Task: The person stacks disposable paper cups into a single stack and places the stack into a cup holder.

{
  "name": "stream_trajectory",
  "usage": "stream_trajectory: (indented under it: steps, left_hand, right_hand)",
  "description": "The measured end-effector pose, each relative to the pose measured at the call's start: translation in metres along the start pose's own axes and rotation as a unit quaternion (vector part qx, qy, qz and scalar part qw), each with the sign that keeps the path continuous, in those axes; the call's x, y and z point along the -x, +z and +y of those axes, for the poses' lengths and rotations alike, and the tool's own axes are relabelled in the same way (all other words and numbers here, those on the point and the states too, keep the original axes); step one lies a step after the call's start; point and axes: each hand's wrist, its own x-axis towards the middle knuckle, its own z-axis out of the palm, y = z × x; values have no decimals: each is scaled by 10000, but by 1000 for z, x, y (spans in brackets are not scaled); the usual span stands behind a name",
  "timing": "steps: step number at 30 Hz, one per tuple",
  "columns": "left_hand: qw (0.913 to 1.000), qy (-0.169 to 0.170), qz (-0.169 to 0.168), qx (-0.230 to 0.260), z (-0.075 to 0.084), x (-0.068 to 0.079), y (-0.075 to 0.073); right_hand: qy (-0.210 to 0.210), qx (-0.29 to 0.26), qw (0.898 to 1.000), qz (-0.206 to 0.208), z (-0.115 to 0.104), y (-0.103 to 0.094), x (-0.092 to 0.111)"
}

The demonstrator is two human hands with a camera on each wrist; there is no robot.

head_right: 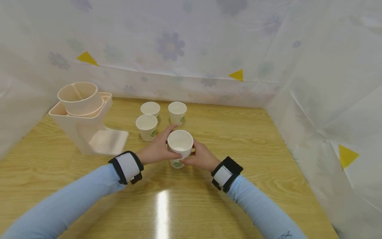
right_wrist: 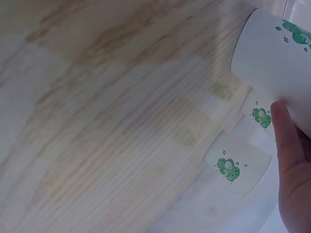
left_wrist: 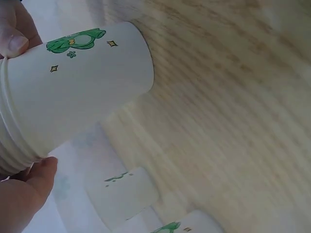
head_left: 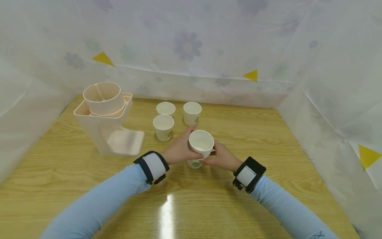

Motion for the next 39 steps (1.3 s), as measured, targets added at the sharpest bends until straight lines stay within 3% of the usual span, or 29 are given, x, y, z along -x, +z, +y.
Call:
stream_trajectory:
  steps: [5, 12, 16, 21, 29, 32, 39]
  left_hand:
    - [9998, 43, -89, 150, -10, 0, 0]
    - [9999, -38, -147, -24, -17, -3, 0]
    - [9999, -57, -101, -62, -22, -4, 0]
    - [9999, 113, -63, -35, -28, -6, 1]
    - [9998, 125, -132, -128, -26, -6, 11]
    - [9997, 174, -179, -34, -25, -7, 16]
    - [9994, 316, -117, 29, -25, -7, 26]
  right_hand:
    - [-76, 115, 9999, -30, 1, -1, -2]
    - [106, 892, 9917, -918, 3, -32, -12]
    - [556, 1656, 9835, -471, 3, -58, -35]
    - [911, 2005, 9754, 14, -3, -72, -75]
    - [408, 2237, 9724, 515, 2, -66, -122]
    - [406, 2337, 9694, 630, 9, -63, -131]
    - [580, 2057, 9753, 560, 25, -55, -142]
